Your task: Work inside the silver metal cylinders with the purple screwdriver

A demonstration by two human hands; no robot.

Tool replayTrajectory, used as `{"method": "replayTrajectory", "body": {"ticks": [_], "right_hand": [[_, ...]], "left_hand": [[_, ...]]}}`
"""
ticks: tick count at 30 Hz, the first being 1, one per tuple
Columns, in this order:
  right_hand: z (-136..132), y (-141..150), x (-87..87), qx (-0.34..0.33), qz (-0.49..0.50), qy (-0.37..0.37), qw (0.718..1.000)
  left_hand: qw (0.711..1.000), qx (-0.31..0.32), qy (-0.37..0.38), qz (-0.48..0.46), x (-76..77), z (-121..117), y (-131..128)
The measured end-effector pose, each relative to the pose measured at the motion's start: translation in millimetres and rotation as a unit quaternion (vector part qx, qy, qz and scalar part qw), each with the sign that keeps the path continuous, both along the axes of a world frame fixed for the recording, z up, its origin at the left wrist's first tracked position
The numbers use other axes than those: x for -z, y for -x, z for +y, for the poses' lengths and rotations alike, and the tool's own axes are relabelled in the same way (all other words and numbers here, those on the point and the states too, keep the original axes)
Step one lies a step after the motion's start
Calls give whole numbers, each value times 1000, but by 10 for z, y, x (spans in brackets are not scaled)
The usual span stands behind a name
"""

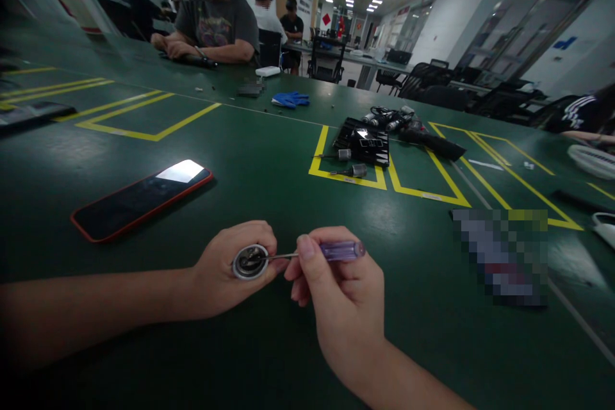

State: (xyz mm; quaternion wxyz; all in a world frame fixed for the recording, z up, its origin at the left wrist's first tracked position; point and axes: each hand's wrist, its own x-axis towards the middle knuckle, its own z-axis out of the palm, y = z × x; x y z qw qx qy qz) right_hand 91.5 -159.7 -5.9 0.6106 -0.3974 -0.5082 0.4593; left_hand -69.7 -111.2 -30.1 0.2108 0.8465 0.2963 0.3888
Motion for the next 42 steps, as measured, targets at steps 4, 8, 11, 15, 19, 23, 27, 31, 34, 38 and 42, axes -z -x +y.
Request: {"method": "replayTrajectory", "body": {"ticks": [4, 8, 11, 15, 19, 23, 27, 31, 34, 38, 42], "right_hand": [[-52, -49, -19, 36, -134, -100, 985], [-72, -74, -31, 39, -215, -169, 961], [-68, -66, -27, 26, -203, -161, 965], [-42, -34, -17, 16, -140, -86, 986], [2, 6, -9, 7, -36, -12, 999], [10, 5, -23, 11, -61, -40, 997], [-28, -48, -39, 42, -155, -116, 980], [-43, -80, -29, 22, -178, -138, 974], [-16, -64, -8, 2, -118, -83, 990], [42, -35, 20, -29, -1, 9, 1000], [74, -36, 27, -40, 42, 39, 998]], "left_hand": [[1000, -5, 7, 20, -14, 0, -3], [1000, -4, 2, 22, -21, 12, -7], [1000, -1, -2, 21, -14, 21, -6], [1000, 1, 6, 18, -24, 7, -5], [1000, 8, 8, 10, -39, -17, -6], [1000, 4, 15, 22, -37, -12, -8], [999, 4, 16, 32, -25, 10, -15], [999, 5, 16, 38, -16, 12, -25], [999, 12, 22, 34, -17, 4, -27], [999, 21, 31, 28, -23, -1, -24], [999, 13, 42, 27, -29, 2, -27]]}}
